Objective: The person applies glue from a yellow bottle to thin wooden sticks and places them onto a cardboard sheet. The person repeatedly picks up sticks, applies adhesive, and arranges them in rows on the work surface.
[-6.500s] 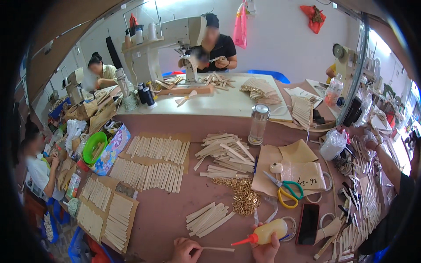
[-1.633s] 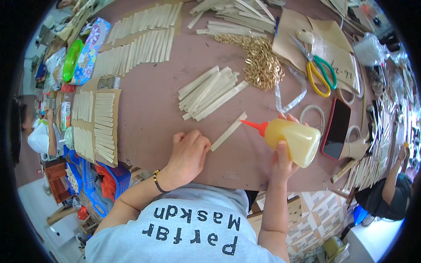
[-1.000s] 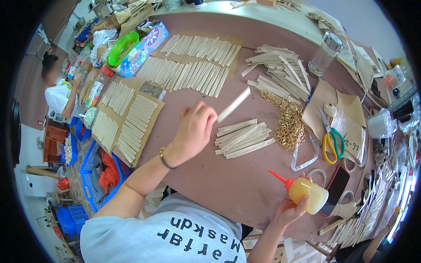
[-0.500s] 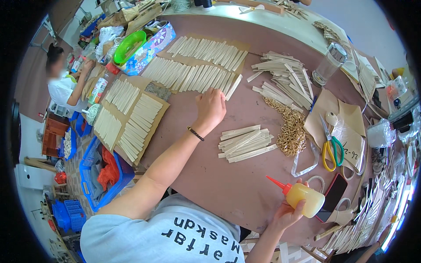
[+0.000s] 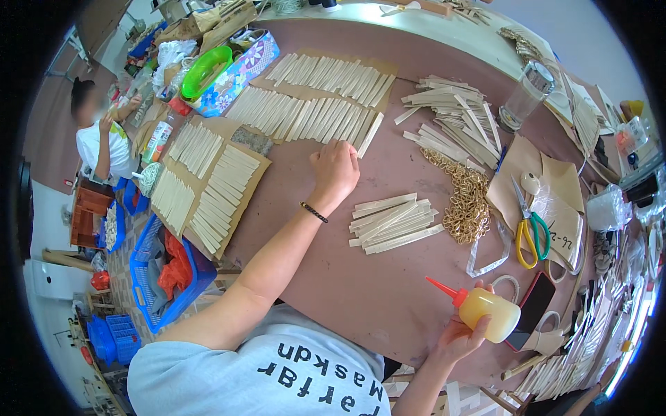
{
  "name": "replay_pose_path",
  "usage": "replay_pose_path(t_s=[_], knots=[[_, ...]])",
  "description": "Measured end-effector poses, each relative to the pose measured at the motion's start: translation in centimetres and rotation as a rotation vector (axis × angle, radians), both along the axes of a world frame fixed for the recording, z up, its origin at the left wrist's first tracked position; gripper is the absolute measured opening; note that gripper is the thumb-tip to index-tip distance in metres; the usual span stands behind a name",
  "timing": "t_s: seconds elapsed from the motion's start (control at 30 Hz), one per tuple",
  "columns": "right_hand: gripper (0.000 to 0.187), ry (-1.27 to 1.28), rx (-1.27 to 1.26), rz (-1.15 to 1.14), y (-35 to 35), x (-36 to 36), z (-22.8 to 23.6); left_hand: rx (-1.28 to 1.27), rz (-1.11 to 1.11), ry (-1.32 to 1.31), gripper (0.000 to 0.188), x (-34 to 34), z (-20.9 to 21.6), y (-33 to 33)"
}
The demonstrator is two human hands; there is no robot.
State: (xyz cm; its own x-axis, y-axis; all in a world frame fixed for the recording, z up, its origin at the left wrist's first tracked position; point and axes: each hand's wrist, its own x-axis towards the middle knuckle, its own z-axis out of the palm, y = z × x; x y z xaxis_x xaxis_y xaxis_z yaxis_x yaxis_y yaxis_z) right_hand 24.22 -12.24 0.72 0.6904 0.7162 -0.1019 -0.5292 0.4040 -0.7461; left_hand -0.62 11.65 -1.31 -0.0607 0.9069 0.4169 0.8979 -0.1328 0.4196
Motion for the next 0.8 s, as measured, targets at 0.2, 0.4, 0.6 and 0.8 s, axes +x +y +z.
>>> replay_pose_path(t_s=[0.2, 0.4, 0.6, 0.8], knots=[[0.059, 0.018, 0.011, 0.020, -0.1, 0.2, -0.1, 0.023, 0.015, 0.000, 0.004, 0.0, -0.1, -0.3], [0.059, 0.007, 0.018, 0.024, -0.1, 0.2, -0.3, 0.036, -0.002, -0.020, 0.005, -0.3, -0.4, -0.2], [0.060, 0.044, 0.028, 0.013, -0.1, 0.0, 0.0, 0.072, -0.060, -0.033, 0.013, -0.7, -0.1, -1.1], [0.061, 0.113, 0.065, 0.045, -0.4, 0.6, -0.7, -0.014, -0.470, -0.074, 0.028, -1.6, 2.7, -8.8]])
